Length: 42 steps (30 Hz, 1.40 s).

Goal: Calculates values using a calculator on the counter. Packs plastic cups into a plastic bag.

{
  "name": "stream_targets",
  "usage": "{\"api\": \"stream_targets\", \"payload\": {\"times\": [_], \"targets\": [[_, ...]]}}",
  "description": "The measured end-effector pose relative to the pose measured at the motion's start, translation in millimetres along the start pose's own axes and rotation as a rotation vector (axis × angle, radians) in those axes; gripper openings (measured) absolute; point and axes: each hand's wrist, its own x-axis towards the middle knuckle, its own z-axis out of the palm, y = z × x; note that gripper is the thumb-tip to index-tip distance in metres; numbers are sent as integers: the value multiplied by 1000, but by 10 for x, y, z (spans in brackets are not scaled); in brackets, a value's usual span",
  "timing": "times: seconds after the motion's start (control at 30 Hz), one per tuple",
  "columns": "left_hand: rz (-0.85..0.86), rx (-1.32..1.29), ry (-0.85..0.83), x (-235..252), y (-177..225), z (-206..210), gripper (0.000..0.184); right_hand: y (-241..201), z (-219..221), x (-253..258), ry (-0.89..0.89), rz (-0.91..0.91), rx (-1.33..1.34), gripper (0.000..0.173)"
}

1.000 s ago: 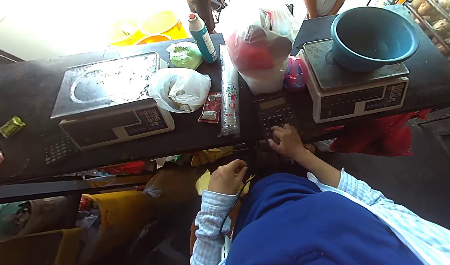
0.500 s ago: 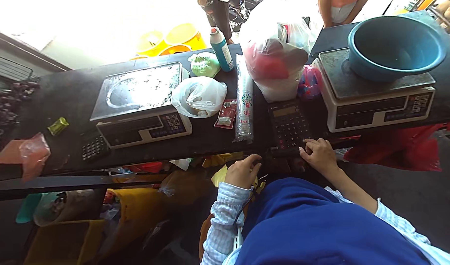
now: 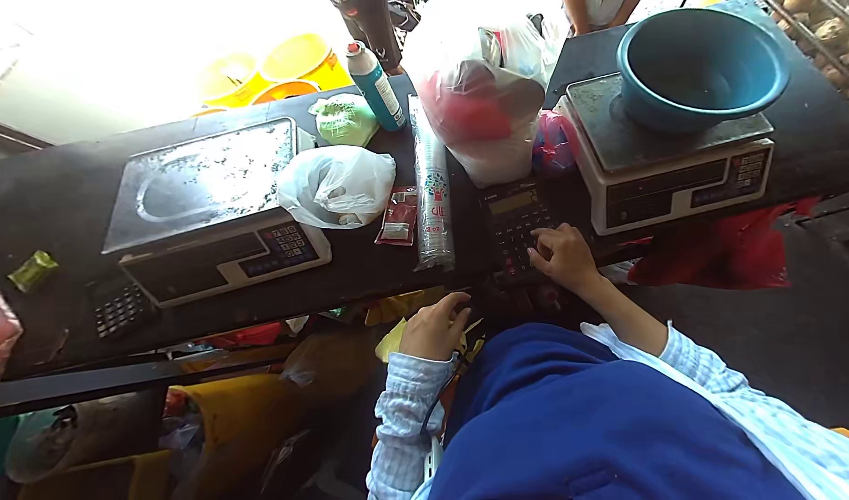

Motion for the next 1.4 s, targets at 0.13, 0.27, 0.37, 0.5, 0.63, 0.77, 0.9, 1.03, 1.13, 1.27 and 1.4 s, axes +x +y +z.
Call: {"api": "stream_targets", "payload": {"times": [0.13, 0.27, 0.37, 0.5, 0.63, 0.77, 0.9, 1.03, 1.13, 1.27, 1.4], "targets": [[-33, -13, 12, -28, -68, 11, 32, -8, -20, -16, 66, -42, -9, 39], [-57, -13, 7, -50, -101, 12, 32, -73, 26, -140, 54, -110, -15, 35], [-53, -17, 15, -45, -110, 12, 32, -125, 71, -159, -123, -16, -56, 38], [-36, -8, 3, -30, -85, -1, 32, -216, 104, -233, -55, -104, -39, 38], [-25, -5, -7, -5, -77, 15, 32, -233, 95, -312, -194, -89, -17, 38], [-14, -11, -24, 2, -72, 19, 33, -195, -109, -338, 4, -8, -18, 38], [-33, -5, -58, 33, -46, 23, 33, -27, -131, -335, -82, 120, -56, 38], [-23, -9, -72, 47, 4, 20, 34, -30, -154, -324, -57, 110, -67, 39], [-24, -6, -80, 54, 0, 21, 34, -17, -138, -329, -93, 122, -67, 39], [-64, -21, -78, 54, 39, 11, 51, 5, -124, -353, -33, 75, -75, 40], [-109, -18, -66, 72, 82, 12, 75, 13, -170, -343, -175, 104, -73, 39]]}}
